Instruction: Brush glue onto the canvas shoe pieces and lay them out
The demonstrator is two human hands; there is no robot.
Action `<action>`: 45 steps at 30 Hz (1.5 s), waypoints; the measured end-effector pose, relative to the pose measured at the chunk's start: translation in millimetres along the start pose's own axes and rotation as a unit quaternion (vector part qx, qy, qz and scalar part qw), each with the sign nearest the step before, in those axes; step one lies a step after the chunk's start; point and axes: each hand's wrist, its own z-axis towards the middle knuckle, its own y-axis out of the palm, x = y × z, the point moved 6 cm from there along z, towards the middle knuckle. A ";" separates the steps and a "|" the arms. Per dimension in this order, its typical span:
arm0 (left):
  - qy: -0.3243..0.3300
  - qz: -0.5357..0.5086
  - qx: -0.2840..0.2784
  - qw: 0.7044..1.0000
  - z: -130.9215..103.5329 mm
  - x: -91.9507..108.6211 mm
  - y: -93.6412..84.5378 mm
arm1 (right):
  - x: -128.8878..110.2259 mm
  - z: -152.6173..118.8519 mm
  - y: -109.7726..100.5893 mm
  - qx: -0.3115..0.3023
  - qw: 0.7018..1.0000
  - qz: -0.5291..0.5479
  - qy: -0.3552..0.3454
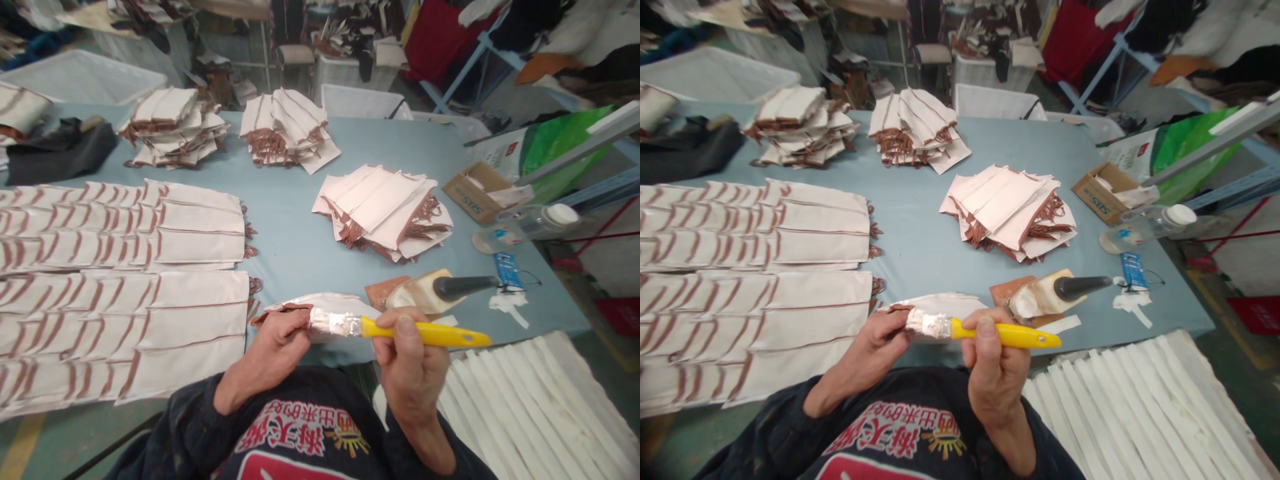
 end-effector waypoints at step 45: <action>-0.170 -0.307 0.015 0.936 3.1 -8.5 6.3 | -30.6 -0.8 -15.4 -0.133 0.892 -0.229 -0.366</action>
